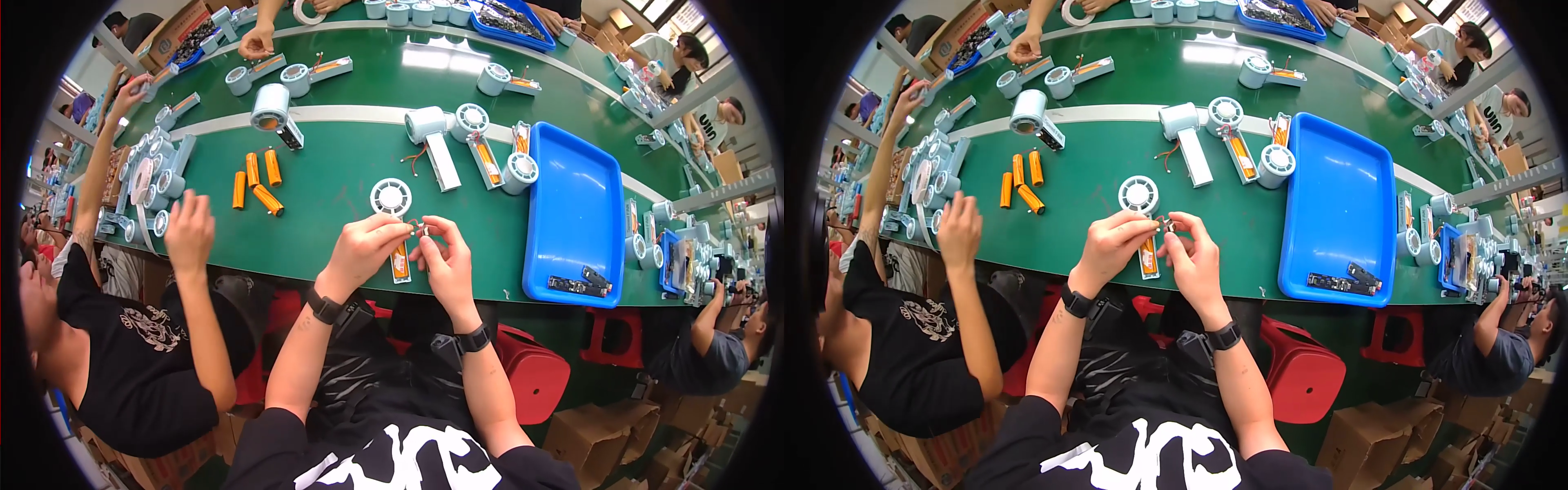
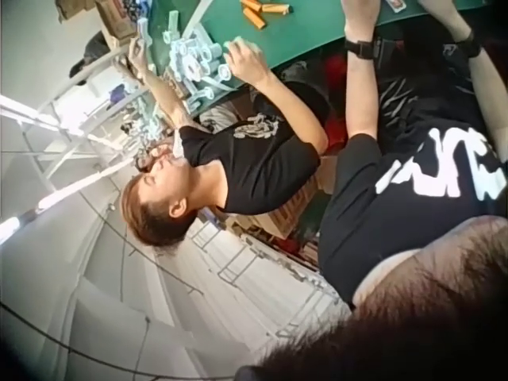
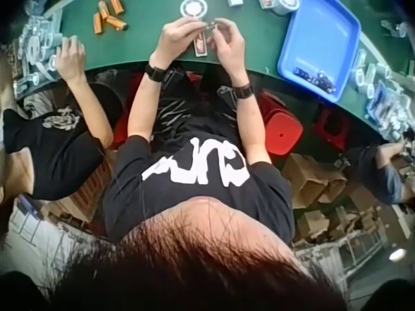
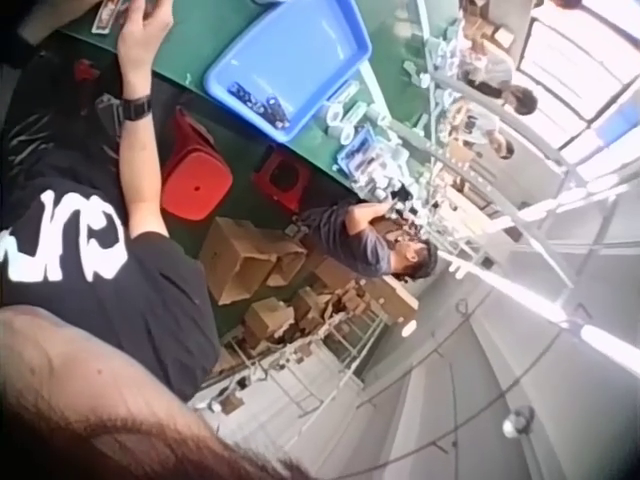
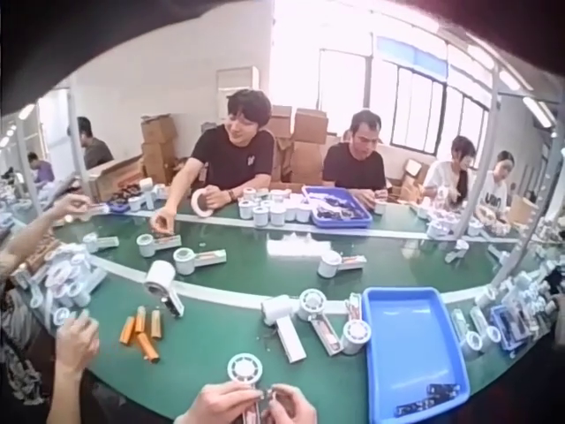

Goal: The person connects a circuit board to a fan assembly by hand, fits the board into the handle, and places the assembled fan onto a blue tray before repeating the process.

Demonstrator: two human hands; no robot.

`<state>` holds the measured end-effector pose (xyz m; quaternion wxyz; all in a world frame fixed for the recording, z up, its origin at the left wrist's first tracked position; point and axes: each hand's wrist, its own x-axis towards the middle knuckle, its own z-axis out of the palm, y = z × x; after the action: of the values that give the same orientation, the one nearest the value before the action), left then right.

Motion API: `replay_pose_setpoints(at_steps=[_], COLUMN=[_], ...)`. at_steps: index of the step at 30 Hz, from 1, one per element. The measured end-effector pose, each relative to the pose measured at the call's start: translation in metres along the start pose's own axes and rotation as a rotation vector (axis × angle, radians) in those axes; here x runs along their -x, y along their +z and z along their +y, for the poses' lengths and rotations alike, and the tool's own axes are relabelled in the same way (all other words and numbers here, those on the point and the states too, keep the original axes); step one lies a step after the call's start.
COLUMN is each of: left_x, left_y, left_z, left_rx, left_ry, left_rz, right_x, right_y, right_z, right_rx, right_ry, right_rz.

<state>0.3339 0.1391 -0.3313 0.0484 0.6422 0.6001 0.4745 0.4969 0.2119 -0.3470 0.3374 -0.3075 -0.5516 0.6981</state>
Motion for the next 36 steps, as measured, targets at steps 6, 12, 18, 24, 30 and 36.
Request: replay_pose_setpoints(at_steps=[6,12,18,24,30,36], left_x=[0.002,0.001,0.002,0.0,-0.001,-0.003], left_y=[0.008,0.012,0.011,0.009,0.008,0.008], left_z=[-0.005,-0.003,-0.004,-0.005,-0.002,-0.017], left_rx=[0.051,0.148,0.182,0.188,0.202,0.163], left_ry=[0.017,-0.099,-0.154,-0.173,-0.208,0.009], left_rz=[0.149,0.186,0.185,0.124,0.129,0.136], right_x=[0.0,0.002,0.005,0.002,0.001,0.0], right_y=[0.007,0.006,0.007,0.007,0.004,0.004], right_z=[0.009,0.012,0.012,0.014,0.02,0.019], right_rx=[0.2,0.245,0.197,0.168,0.234,0.265], right_ry=[-0.168,-0.206,-0.203,-0.216,-0.253,-0.275], right_rz=[0.057,0.044,0.078,0.087,0.081,0.087])
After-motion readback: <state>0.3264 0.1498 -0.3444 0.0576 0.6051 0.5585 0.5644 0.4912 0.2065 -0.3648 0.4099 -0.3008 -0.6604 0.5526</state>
